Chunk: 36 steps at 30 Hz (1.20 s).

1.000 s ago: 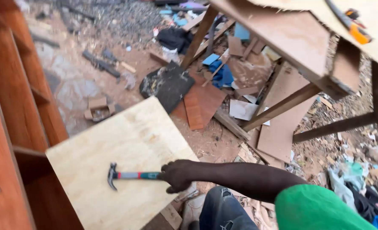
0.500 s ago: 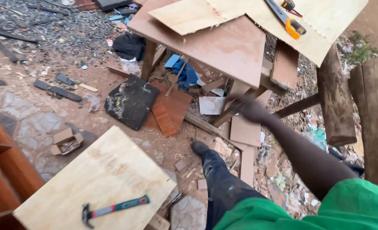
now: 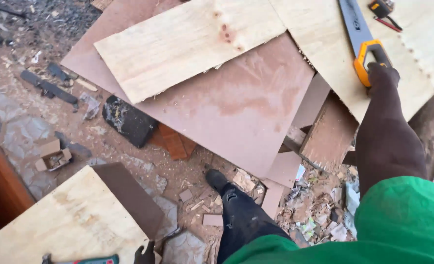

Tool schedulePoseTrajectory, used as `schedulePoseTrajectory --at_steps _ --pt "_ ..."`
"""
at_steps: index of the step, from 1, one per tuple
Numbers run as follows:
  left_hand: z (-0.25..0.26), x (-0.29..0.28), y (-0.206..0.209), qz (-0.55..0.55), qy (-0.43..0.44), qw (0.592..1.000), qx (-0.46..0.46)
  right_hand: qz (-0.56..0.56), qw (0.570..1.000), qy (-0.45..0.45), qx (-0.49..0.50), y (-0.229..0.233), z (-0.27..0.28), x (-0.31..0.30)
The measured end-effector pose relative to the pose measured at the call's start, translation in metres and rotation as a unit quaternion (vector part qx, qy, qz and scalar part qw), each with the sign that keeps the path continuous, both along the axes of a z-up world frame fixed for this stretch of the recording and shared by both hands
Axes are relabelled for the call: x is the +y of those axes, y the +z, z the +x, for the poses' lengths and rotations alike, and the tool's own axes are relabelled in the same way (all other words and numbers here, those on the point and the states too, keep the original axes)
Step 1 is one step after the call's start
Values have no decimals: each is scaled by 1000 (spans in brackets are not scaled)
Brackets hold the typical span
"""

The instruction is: Sawing wood, hammering nails, and measuring a wooden box in a workshop environment.

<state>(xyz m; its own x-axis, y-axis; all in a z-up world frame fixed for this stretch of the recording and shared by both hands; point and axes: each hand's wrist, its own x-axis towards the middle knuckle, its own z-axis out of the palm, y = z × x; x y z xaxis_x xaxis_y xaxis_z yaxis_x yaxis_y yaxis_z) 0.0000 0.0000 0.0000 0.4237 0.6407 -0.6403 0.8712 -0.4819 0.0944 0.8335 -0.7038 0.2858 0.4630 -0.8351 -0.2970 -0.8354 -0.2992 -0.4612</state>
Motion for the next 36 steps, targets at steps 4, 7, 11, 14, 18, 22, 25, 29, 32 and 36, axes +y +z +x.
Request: schedulePoseTrajectory --at_steps 4,7,11,14,18,22,25,29,32,36 --pt "41 -11 47 -101 273 957 -4 -13 984 86 158 -50 51 -64" --pt "39 -16 72 -137 310 941 -23 95 992 -32 -82 23 -5 -15" --pt "23 -34 97 -219 377 886 -157 387 892 -61 -225 109 -46 26" --pt "12 -56 119 -223 422 862 -170 499 794 -72 -339 107 -48 7" --pt "-20 -82 119 -230 524 796 -197 464 715 28 -522 73 -34 -1" --pt "-109 -100 61 -112 -5 971 -210 387 722 234 -523 141 -112 122" --pt "-121 -121 63 -220 598 734 -234 533 589 363 -486 180 -172 218" --pt "-140 -130 72 -211 622 698 -284 618 512 504 -318 203 -213 332" --pt "-149 -138 86 -173 626 696 -307 676 499 511 -178 211 -264 435" --pt "-158 -149 103 -99 622 695 -346 683 513 518 -39 156 -337 525"
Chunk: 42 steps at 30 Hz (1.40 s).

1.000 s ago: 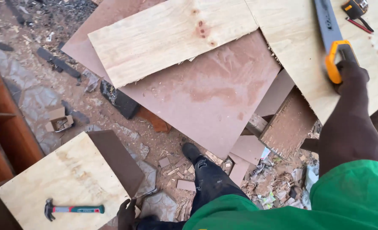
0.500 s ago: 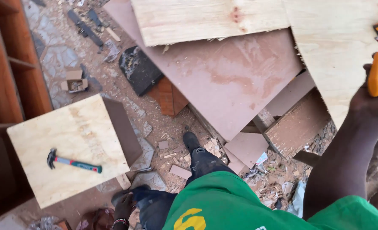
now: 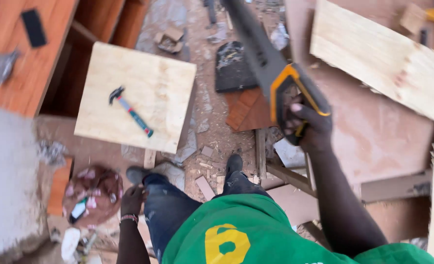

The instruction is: Sawing wood, hammering nails, and measuring a wooden box in a workshop environment.

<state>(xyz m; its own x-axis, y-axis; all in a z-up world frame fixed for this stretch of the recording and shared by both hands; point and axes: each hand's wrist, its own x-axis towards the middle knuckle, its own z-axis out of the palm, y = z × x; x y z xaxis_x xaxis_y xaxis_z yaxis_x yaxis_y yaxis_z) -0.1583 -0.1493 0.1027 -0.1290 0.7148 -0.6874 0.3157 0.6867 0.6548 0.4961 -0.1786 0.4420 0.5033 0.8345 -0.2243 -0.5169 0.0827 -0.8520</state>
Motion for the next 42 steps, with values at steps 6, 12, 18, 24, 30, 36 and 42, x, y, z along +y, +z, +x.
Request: schedulePoseTrajectory --at_steps 6,12,18,24,30,36,42 --pt "5 -25 62 84 193 972 -102 32 985 168 -29 -34 -141 92" --pt "-27 38 48 113 196 970 -93 40 944 314 -91 -44 -255 174" --pt "-71 170 -35 78 146 986 -15 -9 877 413 -247 -84 -335 239" --pt "-90 281 -171 159 300 930 -138 -140 801 403 -420 -105 -367 217" --pt "-102 355 -210 181 318 928 67 -297 822 339 -347 -138 -327 140" --pt "-124 369 -248 387 206 894 91 -282 746 424 -429 -118 -310 157" --pt "-99 326 -223 226 365 902 43 -494 585 469 -441 -93 -293 182"
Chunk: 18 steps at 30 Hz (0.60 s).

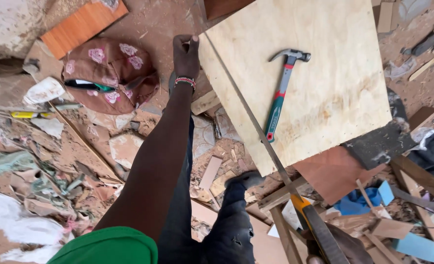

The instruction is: Sawing wood, hammering nails, and measuring a wooden box in a workshop environment.

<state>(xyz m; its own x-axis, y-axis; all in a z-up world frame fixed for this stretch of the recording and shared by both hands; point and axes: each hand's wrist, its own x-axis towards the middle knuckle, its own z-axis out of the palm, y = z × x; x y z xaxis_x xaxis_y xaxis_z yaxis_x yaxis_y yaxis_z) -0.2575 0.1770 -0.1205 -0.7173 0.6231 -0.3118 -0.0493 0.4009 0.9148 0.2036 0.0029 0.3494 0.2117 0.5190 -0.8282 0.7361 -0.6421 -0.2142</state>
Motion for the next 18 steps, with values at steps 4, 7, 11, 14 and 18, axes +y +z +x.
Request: schedulePoseTrajectory --at_steps 4,7,11,14,18 --pt "9 -39 8 -3 4 1000 24 74 991 -90 61 -2 -15 -4" --pt "12 -51 13 46 15 995 -87 16 999 16 49 -10 -36 20" --pt "13 -47 55 32 -2 992 -120 95 992 41 73 -31 -85 20" --pt "6 -45 62 12 -14 991 -129 121 987 70 80 -54 -95 20" --pt "-23 -39 57 -15 -141 987 -74 166 980 104 42 -64 -135 35"
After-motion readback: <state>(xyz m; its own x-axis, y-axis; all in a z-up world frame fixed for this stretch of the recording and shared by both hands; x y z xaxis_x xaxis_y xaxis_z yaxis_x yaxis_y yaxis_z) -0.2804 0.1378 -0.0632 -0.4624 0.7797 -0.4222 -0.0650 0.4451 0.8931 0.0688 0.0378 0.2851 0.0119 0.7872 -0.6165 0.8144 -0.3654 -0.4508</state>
